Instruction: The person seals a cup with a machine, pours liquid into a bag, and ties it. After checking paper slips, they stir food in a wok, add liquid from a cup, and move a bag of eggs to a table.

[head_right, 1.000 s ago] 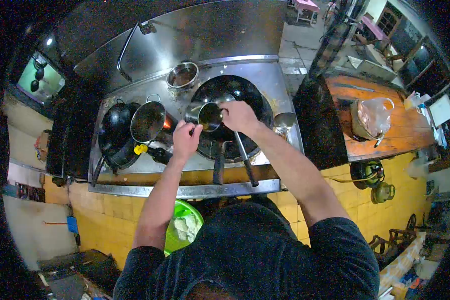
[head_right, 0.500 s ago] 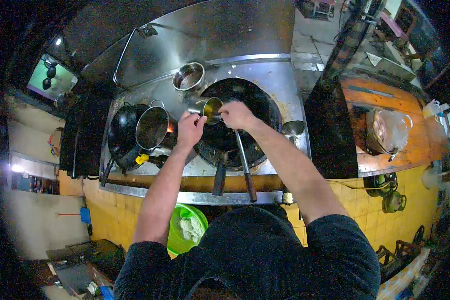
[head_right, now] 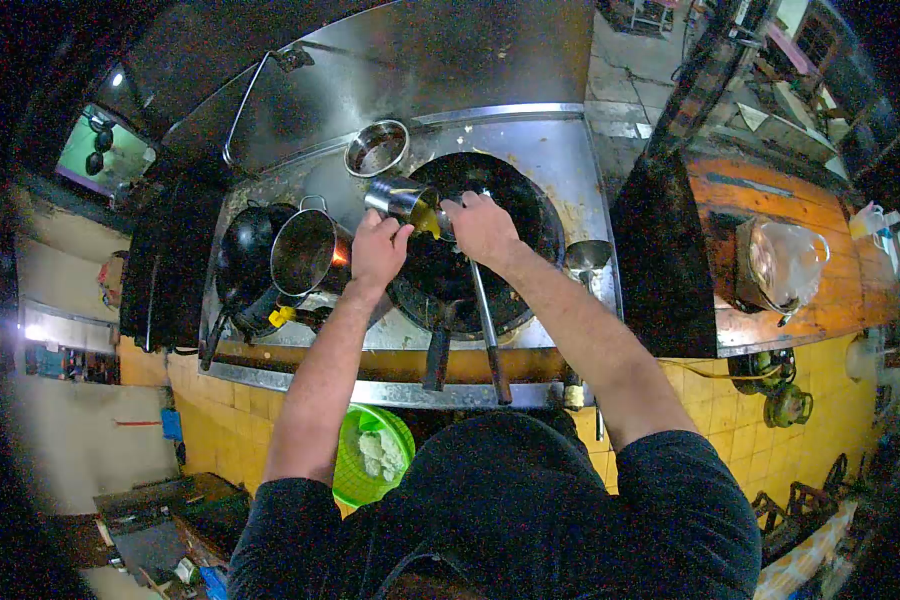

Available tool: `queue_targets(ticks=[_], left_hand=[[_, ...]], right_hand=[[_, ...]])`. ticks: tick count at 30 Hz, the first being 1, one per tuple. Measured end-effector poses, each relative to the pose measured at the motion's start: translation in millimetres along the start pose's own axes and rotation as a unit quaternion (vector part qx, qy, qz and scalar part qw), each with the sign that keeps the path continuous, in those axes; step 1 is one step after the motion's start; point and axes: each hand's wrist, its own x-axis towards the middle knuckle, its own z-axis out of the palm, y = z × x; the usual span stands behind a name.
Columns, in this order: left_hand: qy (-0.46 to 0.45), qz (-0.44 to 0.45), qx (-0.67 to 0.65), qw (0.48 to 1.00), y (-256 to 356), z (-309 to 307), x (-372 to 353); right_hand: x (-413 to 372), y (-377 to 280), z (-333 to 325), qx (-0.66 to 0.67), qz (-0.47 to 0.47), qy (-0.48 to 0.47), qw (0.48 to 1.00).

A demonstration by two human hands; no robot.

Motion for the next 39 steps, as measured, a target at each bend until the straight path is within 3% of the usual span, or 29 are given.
queue_targets(ticks=[3,5,6,7,8,9,10,11,12,13,14,15,16,17,19,21,22,23,24,26,27,29,30,31,32,33,35,37,39], left_hand=[[0.021,0.002,0.006,1.000,2.5,-1.8,0.1],[0.055,-0.041,-0.016,0.998,-1.3,5.3,-3.0],[0.086,-0.085,-0.037,0.992,-2.5,9.1,-5.8],[0.087,-0.085,-0.039,0.992,-2.4,13.0,-10.9],[0.065,-0.273,-0.215,0.935,-1.4,16.7,-17.5],[0.039,-0.441,-0.377,0.814,-2.7,21.0,-24.7],[0.041,-0.474,-0.488,0.732,-16.9,33.7,-39.3],[0.044,-0.472,-0.492,0.730,-18.3,36.7,-49.1],[0.066,-0.496,-0.555,0.664,-16.1,37.8,-59.9],[0.087,-0.516,-0.612,0.593,-13.2,36.9,-70.3],[0.088,-0.520,-0.607,0.594,-8.4,31.7,-78.8],[0.086,-0.519,-0.611,0.592,-11.2,32.7,-93.6],[0.085,-0.499,-0.608,0.612,-18.6,37.3,-110.5],[0.085,-0.479,-0.605,0.630,-24.5,37.6,-126.6],[0.090,-0.485,-0.596,0.633,-32.6,25.6,-159.4],[0.094,-0.491,-0.586,0.638,-43.9,14.5,-193.8],[0.094,-0.509,-0.557,0.649,-52.2,14.0,-212.1],[0.096,-0.527,-0.527,0.660,-61.5,13.1,-229.3],[0.096,-0.529,-0.528,0.658,-73.8,13.6,-249.4],[0.032,-0.475,-0.513,0.714,-102.4,21.0,-287.1],[0.033,-0.479,-0.513,0.711,-120.1,29.6,-301.2],[-0.039,-0.314,-0.297,0.901,-143.6,40.9,-332.9],[0.066,-0.019,-0.025,0.997,-134.5,22.6,-320.8],[0.066,-0.023,-0.024,0.997,-138.0,23.9,-326.2],[-0.016,-0.253,-0.235,0.938,-141.1,24.1,-331.5],[-0.093,-0.454,-0.422,0.779,-143.9,24.0,-336.5],[-0.108,-0.487,-0.376,0.781,-132.8,10.9,-325.6],[-0.109,-0.358,-0.112,0.921,-124.6,6.2,-332.6],[-0.102,-0.328,-0.119,0.931,-115.9,-7.1,-336.7]], right_hand=[[1.1,-3.5,-0.1,-0.003,0.013,-0.027,1.000],[0.5,1.6,15.2,0.174,-0.035,0.062,0.982],[-2.9,0.2,14.0,0.172,-0.035,0.062,0.982],[-9.2,-2.0,12.5,0.250,0.040,0.004,0.967],[-16.8,-4.2,10.5,0.324,0.114,-0.053,0.938],[-31.6,-6.0,8.6,0.336,0.168,-0.030,0.926],[-52.6,-8.5,7.2,0.347,0.220,-0.007,0.912],[-74.6,-10.5,7.0,0.315,0.264,-0.068,0.909],[-101.9,-13.6,9.1,0.281,0.308,-0.128,0.900],[-139.5,-12.1,37.6,0.244,0.317,-0.129,0.907],[-188.6,9.6,108.3,0.368,0.340,-0.130,0.855],[-194.7,-10.6,79.2,0.526,0.376,-0.208,0.733],[-192.8,-33.1,38.7,0.660,0.394,-0.275,0.578],[-190.6,-41.8,23.1,0.657,0.396,-0.273,0.580],[-188.2,-53.3,9.2,0.629,0.487,-0.116,0.595],[-193.7,-36.4,2.4,0.494,0.373,-0.159,0.769],[-203.9,-29.1,5.7,0.340,0.287,-0.102,0.890],[-213.8,-25.0,11.2,0.169,0.186,-0.042,0.967],[-223.1,-31.4,11.3,0.167,0.186,-0.043,0.967],[-239.8,-48.3,5.8,0.043,0.264,-0.089,0.959],[-235.5,-56.6,-4.2,0.042,0.263,-0.094,0.959],[-221.8,-72.0,-23.2,0.203,0.291,-0.147,0.923],[-217.7,-65.9,-18.6,0.254,0.292,-0.172,0.906],[-208.9,-73.6,-18.0,0.218,0.283,-0.140,0.923],[-207.5,-83.1,-10.5,0.160,0.303,-0.133,0.930],[-208.1,-89.3,-2.8,0.101,0.320,-0.124,0.934],[-219.0,-94.0,3.1,0.088,0.304,-0.130,0.940],[-225.1,-97.2,0.6,0.079,0.307,-0.137,0.938],[-215.3,-84.0,-3.3,0.178,0.251,-0.154,0.939]])
